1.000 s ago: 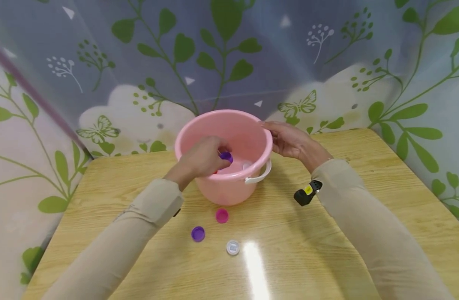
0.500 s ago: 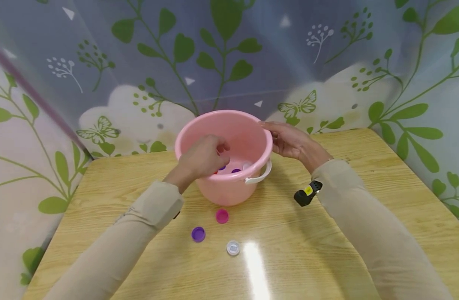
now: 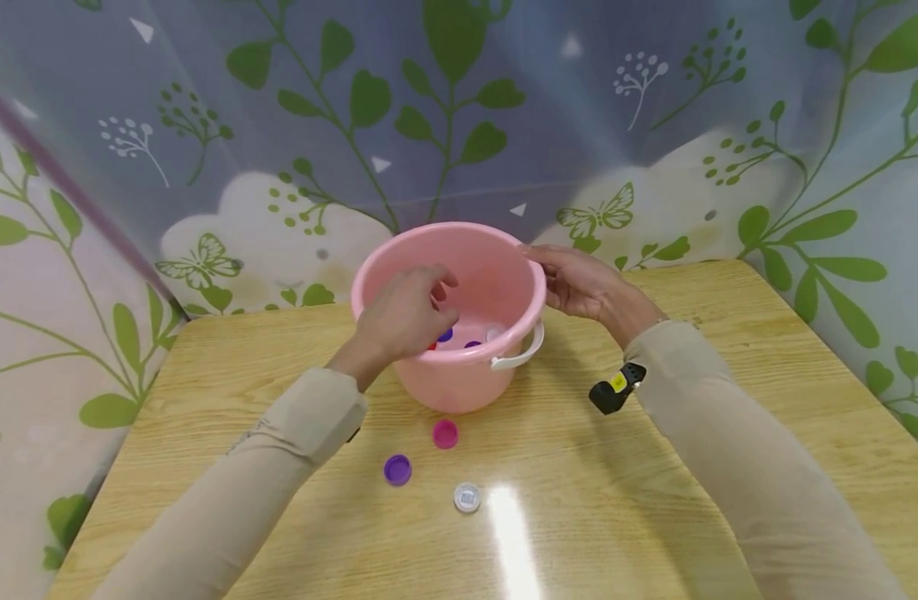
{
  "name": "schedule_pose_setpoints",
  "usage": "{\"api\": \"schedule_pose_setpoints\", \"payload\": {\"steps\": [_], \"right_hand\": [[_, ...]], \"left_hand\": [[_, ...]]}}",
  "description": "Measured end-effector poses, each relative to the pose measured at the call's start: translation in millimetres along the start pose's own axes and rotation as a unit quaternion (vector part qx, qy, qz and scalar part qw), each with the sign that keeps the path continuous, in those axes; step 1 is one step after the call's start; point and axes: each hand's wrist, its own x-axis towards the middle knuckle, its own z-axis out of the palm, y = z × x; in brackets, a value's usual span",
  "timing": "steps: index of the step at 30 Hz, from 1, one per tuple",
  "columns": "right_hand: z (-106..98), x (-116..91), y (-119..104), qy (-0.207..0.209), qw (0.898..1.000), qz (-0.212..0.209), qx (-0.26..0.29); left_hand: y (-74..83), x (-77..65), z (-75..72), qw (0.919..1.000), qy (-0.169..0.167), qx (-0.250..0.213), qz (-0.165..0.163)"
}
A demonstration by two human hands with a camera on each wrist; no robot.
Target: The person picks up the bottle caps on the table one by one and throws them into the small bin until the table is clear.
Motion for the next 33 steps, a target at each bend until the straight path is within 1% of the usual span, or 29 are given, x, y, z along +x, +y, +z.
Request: {"api": "schedule_pose_setpoints", "payload": {"steps": [2, 7, 9, 15, 17, 20, 23, 25, 26, 28, 29, 31, 33], "right_hand": [[0, 0, 0, 0.001, 1.000, 0.001, 0.000], [-2, 0, -1, 0.004, 1.000, 0.005, -0.006], [-2, -1, -2, 0.008, 1.000, 0.004, -0.007], [-1, -2, -1, 0.002, 1.000, -0.003, -0.006], [0, -2, -1, 0.002, 1.000, -0.001, -0.005], [0, -2, -2, 0.008, 1.000, 0.001, -0.008], [-1, -1, -3, 0.005, 1.000, 0.001, -0.013], [-2, -2, -2, 0.005, 1.000, 0.005, -0.015], [-2, -1, -2, 0.005, 1.000, 0.006, -0.015], [-2, -1, -1, 0.010, 1.000, 0.009, -0.016], [-2, -1, -1, 0.010, 1.000, 0.009, -0.018], [-2, 0, -1, 0.008, 1.000, 0.005, -0.018], [-1, 0, -2, 0.007, 1.000, 0.002, -0.019]], "left_hand": [[-0.5, -0.4, 0.5, 0.9999, 0.010, -0.006, 0.002], [-1.6, -1.3, 3.0, 0.9979, 0.056, -0.028, 0.018], [-1.3, -1.5, 3.8, 0.9968, 0.070, -0.032, 0.022], [-2.3, -3.6, 3.7, 0.9958, 0.082, -0.033, 0.023], [-2.4, -4.1, 3.6, 0.9948, 0.091, -0.037, 0.027], [-2.1, -4.2, 4.0, 0.9913, 0.114, -0.054, 0.038], [-1.8, -4.9, 5.1, 0.9839, 0.151, -0.076, 0.058], [-2.5, -5.5, 6.7, 0.9757, 0.184, -0.088, 0.081], [-2.9, -6.0, 7.4, 0.9703, 0.203, -0.091, 0.095], [-4.0, -6.9, 8.9, 0.9559, 0.244, -0.096, 0.131], [-4.3, -7.1, 9.5, 0.9469, 0.267, -0.094, 0.153], [-4.2, -7.9, 9.1, 0.9266, 0.311, -0.067, 0.201], [-2.8, -10.3, 7.5, 0.9007, 0.352, -0.028, 0.253]]}}
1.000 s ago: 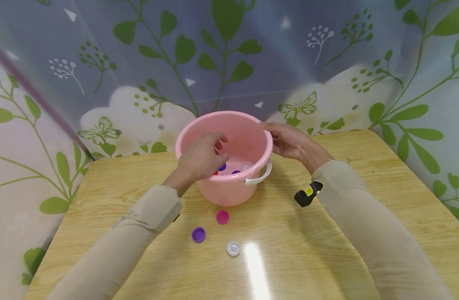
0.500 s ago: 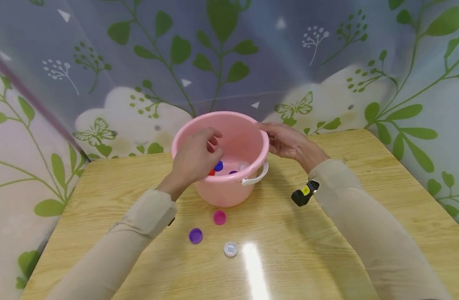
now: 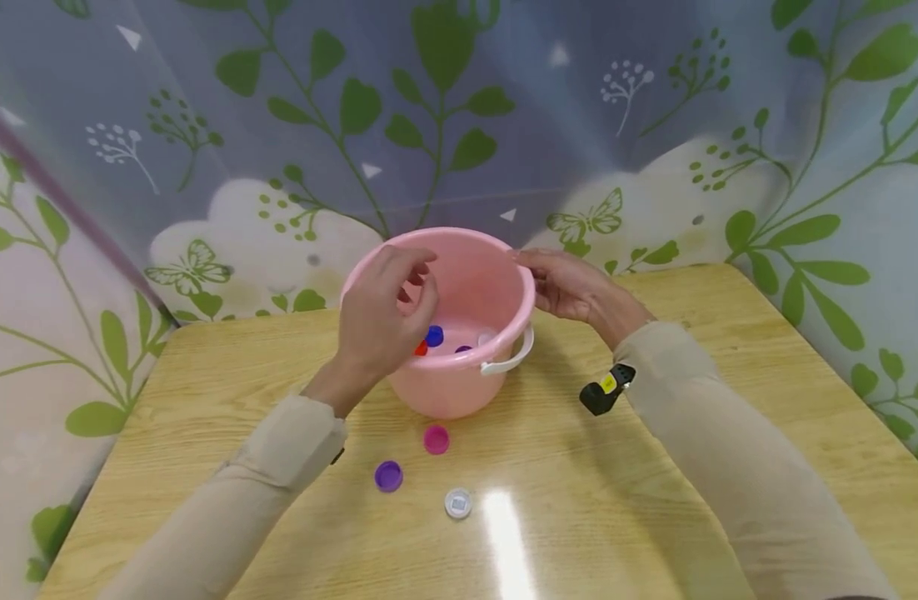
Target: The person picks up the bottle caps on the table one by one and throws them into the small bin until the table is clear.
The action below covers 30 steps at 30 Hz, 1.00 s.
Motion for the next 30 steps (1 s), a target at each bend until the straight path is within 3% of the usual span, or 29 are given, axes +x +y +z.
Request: {"api": "schedule_pose_setpoints", "payload": {"steps": [3, 5, 9, 12, 16, 19, 21, 25, 27, 30], "right_hand": [[0, 1, 0, -0.002, 1.000, -0.001, -0.003], [0, 0, -1, 0.001, 1.000, -0.003, -0.005], [0, 0, -2, 0.007, 1.000, -0.006, -0.005], [1, -1, -2, 0.007, 1.000, -0.003, -0.004], [2, -1, -4, 0.008, 1.000, 0.004, -0.014], [2, -1, -6, 0.008, 1.000, 0.008, -0.026], [3, -2, -7, 0.009, 0.999, 0.010, -0.036], [3, -1, -10, 0.011, 0.998, 0.011, -0.060], [3, -1, -10, 0.012, 0.997, 0.011, -0.071], [3, -2, -11, 0.011, 0.997, 0.011, -0.075]], "left_hand": [[6.0, -2.2, -5.7, 0.9942, 0.038, 0.036, 0.094], [11.2, -6.2, -10.7, 0.9881, 0.053, 0.045, 0.138], [20.1, -22.7, -24.4, 0.9809, 0.049, 0.040, 0.184], [22.8, -43.2, -38.0, 0.9804, 0.011, 0.035, 0.193], [19.0, -77.7, -53.1, 0.9838, -0.094, 0.032, 0.149], [11.3, -103.0, -60.5, 0.9766, -0.190, 0.047, 0.088], [5.9, -117.4, -63.4, 0.9633, -0.255, 0.071, 0.046], [-1.4, -136.5, -64.2, 0.9259, -0.360, 0.111, -0.024], [-2.2, -141.3, -62.9, 0.9120, -0.390, 0.117, -0.051], [-0.8, -144.3, -59.9, 0.9006, -0.412, 0.114, -0.079]]}}
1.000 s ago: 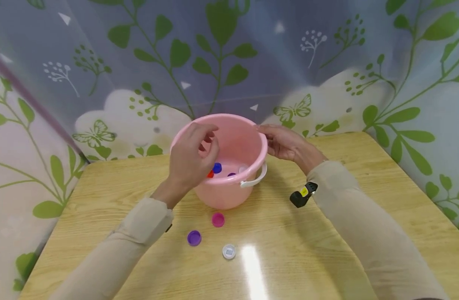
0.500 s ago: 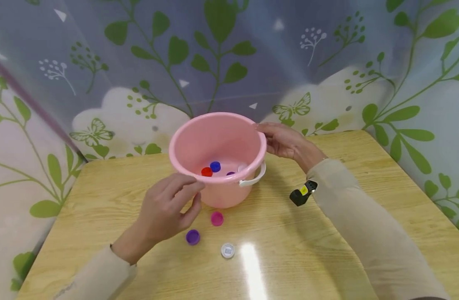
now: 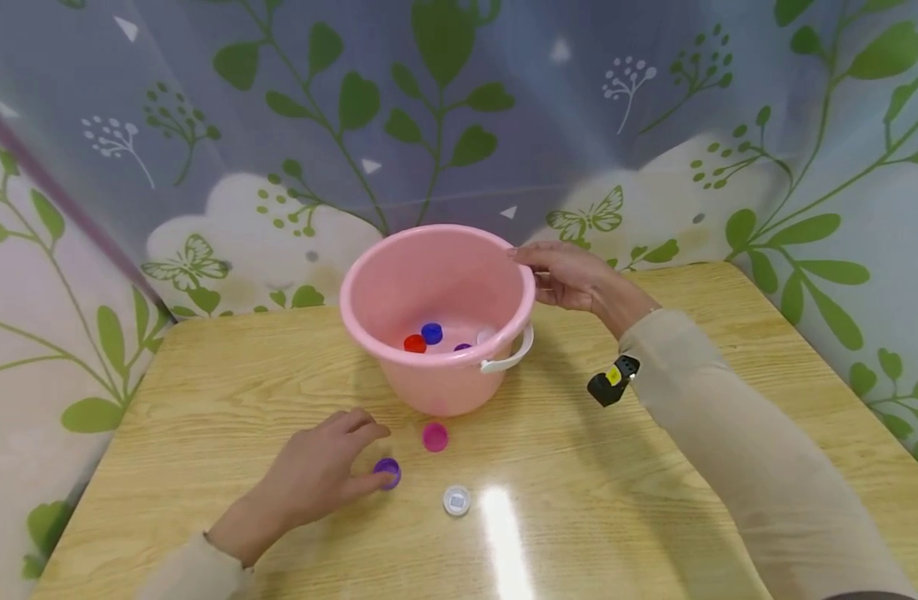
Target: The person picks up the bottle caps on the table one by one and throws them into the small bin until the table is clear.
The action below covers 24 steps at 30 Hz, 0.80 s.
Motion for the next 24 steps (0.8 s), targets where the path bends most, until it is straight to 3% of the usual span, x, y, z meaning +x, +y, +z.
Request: {"api": "schedule_pose_setpoints", "payload": {"steps": [4, 16, 24], "right_hand": [[-1, -1, -1, -0.006, 1.000, -0.001, -0.007], [2, -1, -2, 0.011, 1.000, 0.007, -0.017], [3, -2, -1, 0.017, 1.000, 0.006, -0.013]], "left_hand": [[4.4, -0.1, 3.3, 0.9996, -0.023, -0.002, -0.015], [13.5, 0.5, 16.9, 0.9979, -0.062, -0.019, -0.011], [16.7, 1.9, 24.0, 0.9995, -0.020, -0.005, 0.026]]}}
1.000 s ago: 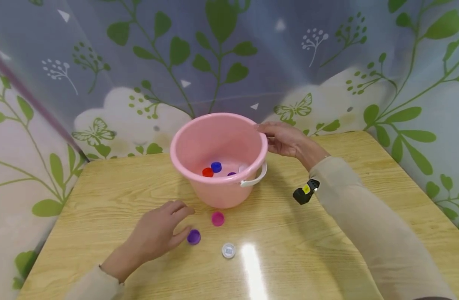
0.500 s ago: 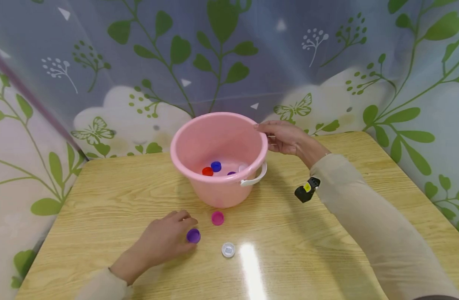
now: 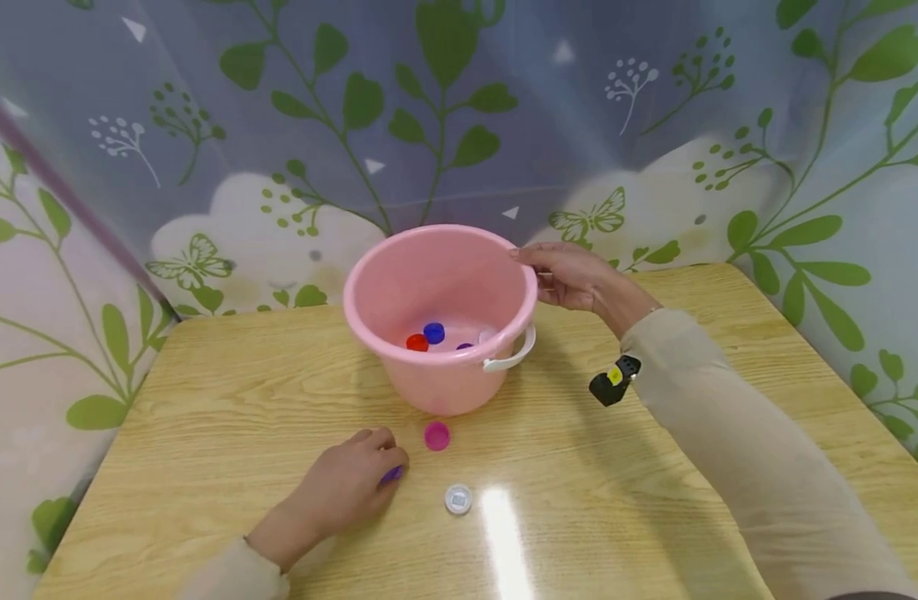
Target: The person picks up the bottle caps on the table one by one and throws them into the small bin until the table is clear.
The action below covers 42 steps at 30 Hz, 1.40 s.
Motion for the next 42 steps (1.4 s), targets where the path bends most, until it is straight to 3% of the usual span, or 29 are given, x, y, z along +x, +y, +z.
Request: {"api": "schedule_pose_setpoints", "payload": {"steps": [3, 10, 19, 25, 30, 36, 42], "right_hand": [[0, 0, 0, -0.001, 1.000, -0.001, 0.004], [1, -1, 1, -0.003, 1.000, 0.002, 0.012], [-1, 0, 0, -0.007, 1.000, 0.000, 0.012], [-1, -1, 0, -0.008, 1.000, -0.001, 0.014], [-3, 0, 1, -0.010, 1.000, -0.004, 0.017], [-1, 1, 1, -0.010, 1.000, 0.000, 0.019], [0, 2, 0, -0.004, 1.000, -0.001, 0.006]], "left_hand": [[1.2, 1.3, 1.6, 0.9999, 0.006, 0.007, 0.006], [4.4, 3.4, -1.5, 0.9997, -0.022, 0.005, -0.011], [4.4, 2.4, -5.4, 0.9992, -0.036, -0.018, 0.000], [-0.4, 1.9, -16.6, 0.9995, -0.009, -0.031, -0.006], [-12.4, 2.3, -45.4, 0.9985, 0.045, -0.031, 0.000], [-31.4, 1.7, -100.5, 0.9955, 0.089, -0.024, 0.018], [-37.0, 10.6, -147.4, 0.9848, 0.170, 0.000, 0.036]]}}
